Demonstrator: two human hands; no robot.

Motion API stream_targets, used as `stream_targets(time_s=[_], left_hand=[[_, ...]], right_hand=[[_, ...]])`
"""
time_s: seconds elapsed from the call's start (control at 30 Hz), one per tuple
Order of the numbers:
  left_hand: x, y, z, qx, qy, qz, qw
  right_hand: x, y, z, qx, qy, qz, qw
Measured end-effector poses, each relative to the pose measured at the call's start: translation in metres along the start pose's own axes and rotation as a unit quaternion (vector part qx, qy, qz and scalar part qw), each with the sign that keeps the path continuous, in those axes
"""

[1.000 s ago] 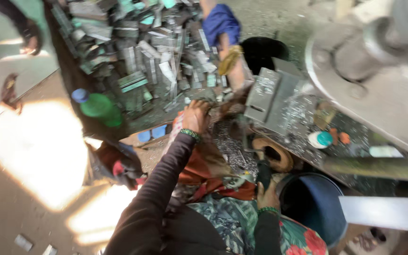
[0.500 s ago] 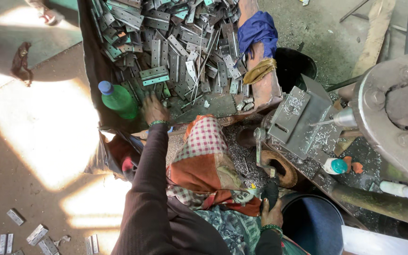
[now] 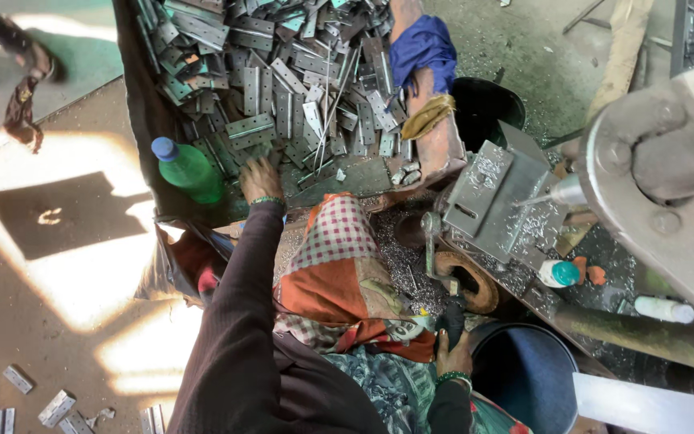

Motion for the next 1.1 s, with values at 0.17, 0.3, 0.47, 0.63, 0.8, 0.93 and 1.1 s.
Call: stream_targets(time_s=[0.17, 0.3, 0.47, 0.63, 0.8, 0.93, 1.1], left_hand=[[-0.015, -0.038, 0.015, 0.023, -0.054, 0.003, 0.998], [-0.032, -0.053, 0.019, -0.009, -0.07, 0.01, 0.997], [-0.032, -0.048, 0.008, -0.085, -0.14, -0.054, 0.985], [-0.012, -0.033, -0.017, -0.179, -0.197, -0.138, 0.954], [-0.002, -0.036, -0.029, -0.23, -0.224, -0.154, 0.934], [-0.023, -0.03, -0.014, -0.226, -0.306, -0.045, 0.924], [-0.068, -0.025, 0.067, -0.078, -0.441, -0.027, 0.894]], right_hand=[[0.003, 0.001, 0.013, 0.019, 0.022, -0.011, 1.0], [0.005, 0.001, 0.02, 0.023, 0.021, -0.016, 0.999], [0.005, 0.003, 0.021, 0.017, 0.011, -0.014, 1.0], [0.008, 0.002, 0.022, 0.042, 0.012, -0.041, 0.998], [0.004, 0.003, 0.022, 0.037, 0.023, -0.031, 0.999], [0.002, 0.004, 0.023, 0.021, -0.002, -0.02, 1.0], [-0.003, 0.004, 0.023, 0.007, 0.048, 0.005, 0.999]])
Point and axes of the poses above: each hand's wrist, its own y-axis towards the middle knuckle, its own x-axis out of the palm, z = x × y, the point moved 8 cm from there along y, towards the middle knuckle, and after that the axes turned 13 degrees about z, right-handed, at the moved point
